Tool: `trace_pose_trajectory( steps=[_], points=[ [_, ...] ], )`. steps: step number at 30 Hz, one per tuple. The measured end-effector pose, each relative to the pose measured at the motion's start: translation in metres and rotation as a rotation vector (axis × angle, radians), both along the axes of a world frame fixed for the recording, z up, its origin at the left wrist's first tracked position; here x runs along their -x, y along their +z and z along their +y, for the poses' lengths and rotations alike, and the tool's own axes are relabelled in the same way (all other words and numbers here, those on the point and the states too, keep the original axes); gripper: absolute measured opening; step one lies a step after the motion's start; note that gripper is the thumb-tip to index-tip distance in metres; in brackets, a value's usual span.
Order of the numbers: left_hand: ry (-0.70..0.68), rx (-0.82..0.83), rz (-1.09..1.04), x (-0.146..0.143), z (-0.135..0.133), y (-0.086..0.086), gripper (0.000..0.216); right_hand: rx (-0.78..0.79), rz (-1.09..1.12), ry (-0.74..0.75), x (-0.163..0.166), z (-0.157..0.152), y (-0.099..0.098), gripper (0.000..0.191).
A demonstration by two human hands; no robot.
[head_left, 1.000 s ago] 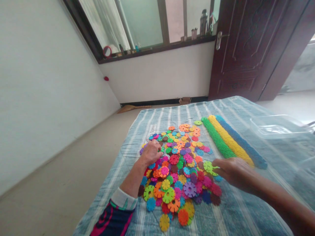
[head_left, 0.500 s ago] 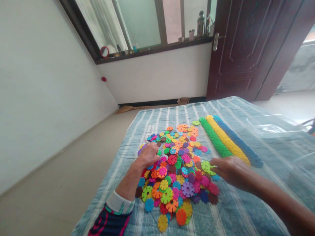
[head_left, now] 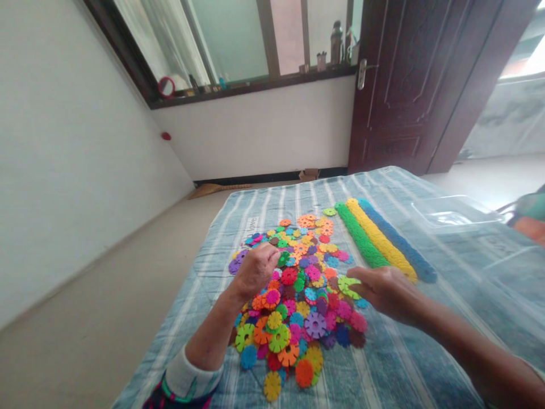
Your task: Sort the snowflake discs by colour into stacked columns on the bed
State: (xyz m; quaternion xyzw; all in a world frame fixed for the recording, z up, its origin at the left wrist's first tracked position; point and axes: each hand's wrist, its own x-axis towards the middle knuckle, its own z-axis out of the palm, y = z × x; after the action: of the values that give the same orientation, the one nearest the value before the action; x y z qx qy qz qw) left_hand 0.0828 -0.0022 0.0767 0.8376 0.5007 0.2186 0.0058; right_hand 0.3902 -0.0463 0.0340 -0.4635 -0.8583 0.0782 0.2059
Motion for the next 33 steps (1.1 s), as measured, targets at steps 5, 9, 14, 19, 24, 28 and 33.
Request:
trace_pose_trajectory(
  steps=[5, 9, 14, 19, 24, 28, 33],
  points=[
    [-0.272, 0.063, -0.212, -0.057, -0.033, 0.003, 0.027, 0.175, 0.292, 0.036, 0.013, -0.005, 0.012, 0.024],
    [-0.392, 0.083, -0.315, -0.080, -0.049, -0.001, 0.021, 0.265, 0.438, 0.137, 0.019, -0.003, 0.018, 0.016],
    [-0.431, 0.081, -0.341, -0.085, -0.050, -0.006, 0.020, 0.261, 0.212, 0.141, -0.010, 0.006, 0.040, 0.016],
    [-0.398, 0.084, -0.285, -0.084, -0.046, -0.011, 0.018, 0.273, -0.175, -0.102, -0.053, 0.019, 0.061, 0.017],
    [-0.455, 0.134, -0.219, -0.082, -0.044, -0.020, 0.021, 0.321, -0.366, -0.189, -0.061, 0.026, 0.056, 0.017],
    [-0.467, 0.134, -0.210, -0.080, -0.042, -0.023, 0.019, 0.344, -0.424, -0.218, -0.059, 0.029, 0.051, 0.016],
    [-0.423, 0.117, -0.162, -0.075, -0.039, -0.020, 0.020, 0.332, -0.443, -0.264, -0.063, 0.032, 0.047, 0.017]
  ],
)
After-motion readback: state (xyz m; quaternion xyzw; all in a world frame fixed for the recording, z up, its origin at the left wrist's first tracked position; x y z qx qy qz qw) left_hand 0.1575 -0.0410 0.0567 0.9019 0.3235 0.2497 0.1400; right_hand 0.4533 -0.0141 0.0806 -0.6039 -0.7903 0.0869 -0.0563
